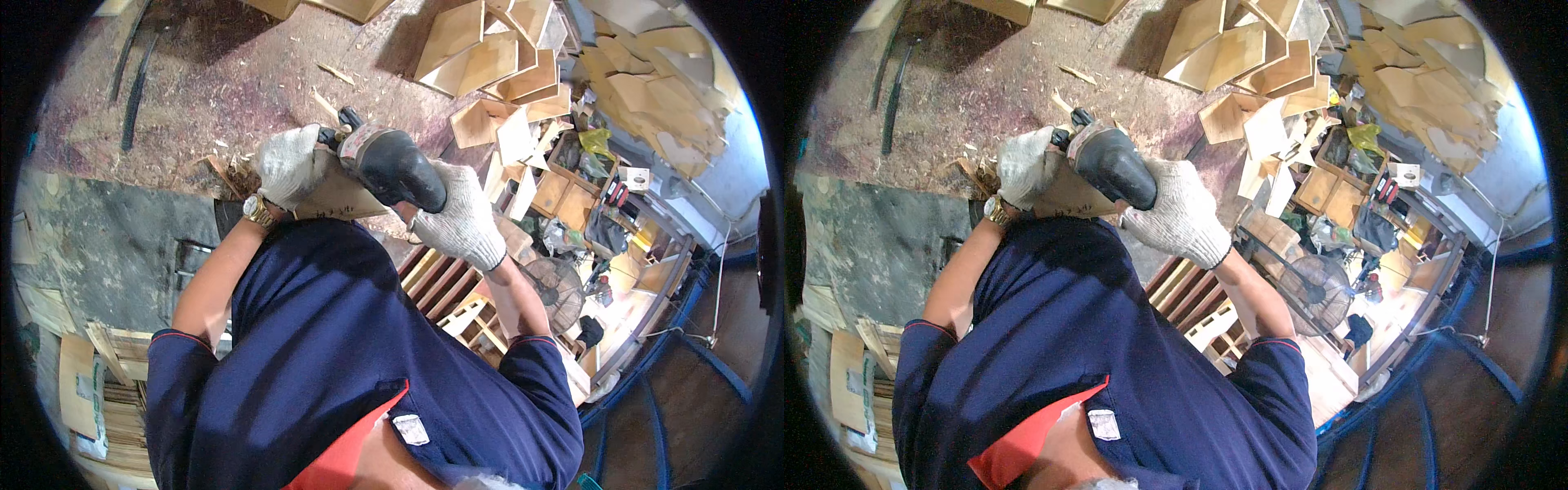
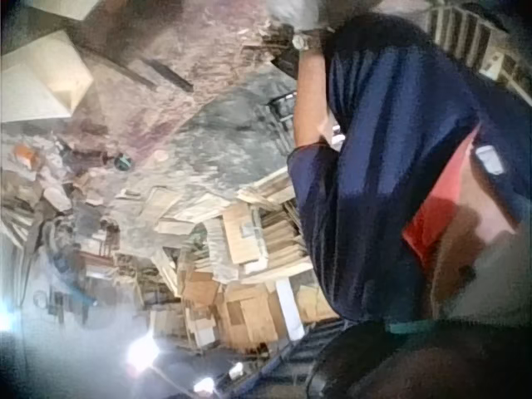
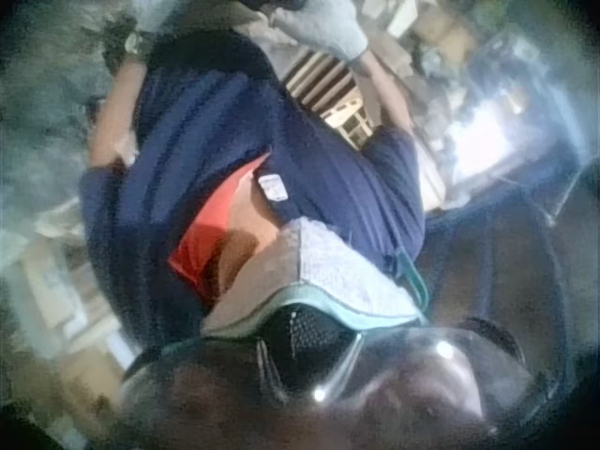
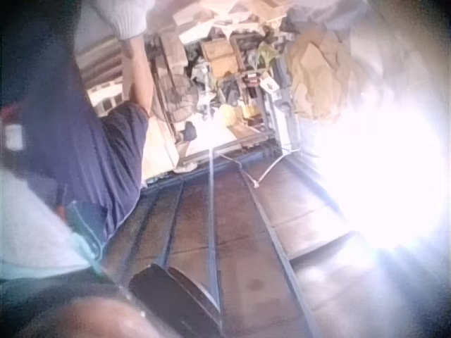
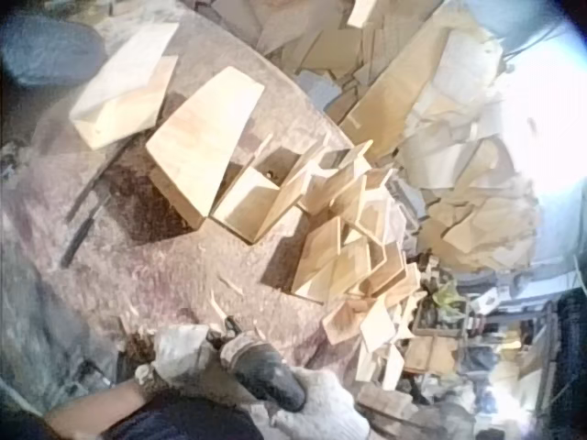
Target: The person assembles small wooden boxes by marking pieces with a square and pen, then driving nails with a nail gun. They handle multiple wooden panels, align them, and fasten them into box shapes on a cluttered workbench.
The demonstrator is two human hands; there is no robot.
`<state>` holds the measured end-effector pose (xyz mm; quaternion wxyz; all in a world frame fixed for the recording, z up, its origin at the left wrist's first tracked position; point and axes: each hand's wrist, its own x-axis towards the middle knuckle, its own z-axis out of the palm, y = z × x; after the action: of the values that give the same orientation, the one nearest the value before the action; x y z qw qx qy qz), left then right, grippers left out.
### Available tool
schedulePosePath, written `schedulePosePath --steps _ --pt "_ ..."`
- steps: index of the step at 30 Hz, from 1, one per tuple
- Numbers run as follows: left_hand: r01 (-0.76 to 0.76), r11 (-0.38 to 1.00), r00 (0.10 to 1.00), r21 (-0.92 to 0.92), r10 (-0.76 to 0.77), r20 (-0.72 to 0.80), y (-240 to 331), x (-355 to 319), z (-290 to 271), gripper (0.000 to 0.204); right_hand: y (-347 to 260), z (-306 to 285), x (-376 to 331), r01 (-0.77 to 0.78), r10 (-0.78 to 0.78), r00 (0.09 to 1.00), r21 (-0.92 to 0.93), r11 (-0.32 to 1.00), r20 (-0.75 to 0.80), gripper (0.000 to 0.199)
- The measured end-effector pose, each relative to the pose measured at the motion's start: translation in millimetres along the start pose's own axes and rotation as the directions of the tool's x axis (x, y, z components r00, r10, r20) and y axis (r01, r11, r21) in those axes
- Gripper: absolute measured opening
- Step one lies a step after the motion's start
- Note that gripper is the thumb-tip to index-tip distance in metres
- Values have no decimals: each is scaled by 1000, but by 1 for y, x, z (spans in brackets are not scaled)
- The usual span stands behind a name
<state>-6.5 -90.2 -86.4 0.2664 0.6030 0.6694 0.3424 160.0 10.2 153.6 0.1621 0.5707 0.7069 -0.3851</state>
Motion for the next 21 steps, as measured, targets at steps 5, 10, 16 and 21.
schedulePosePath --steps 5,10,16,21 --pt "-82 996 996 -39 81 -27 -3 6 0 27 7 8 -14 56 -49 989 41 998 -140 39" --pt "-48 983 999 176 51 -10 6 9 -13 22 34 38 -53 195 1 894 392 899 -447 38" --pt "-2 959 998 284 -17 62 13 18 -20 18 114 80 -125 338 405 751 830 444 -522 21" --pt "-67 963 995 262 83 -50 -3 19 -16 31 193 134 -145 505 649 538 822 262 -537 23"
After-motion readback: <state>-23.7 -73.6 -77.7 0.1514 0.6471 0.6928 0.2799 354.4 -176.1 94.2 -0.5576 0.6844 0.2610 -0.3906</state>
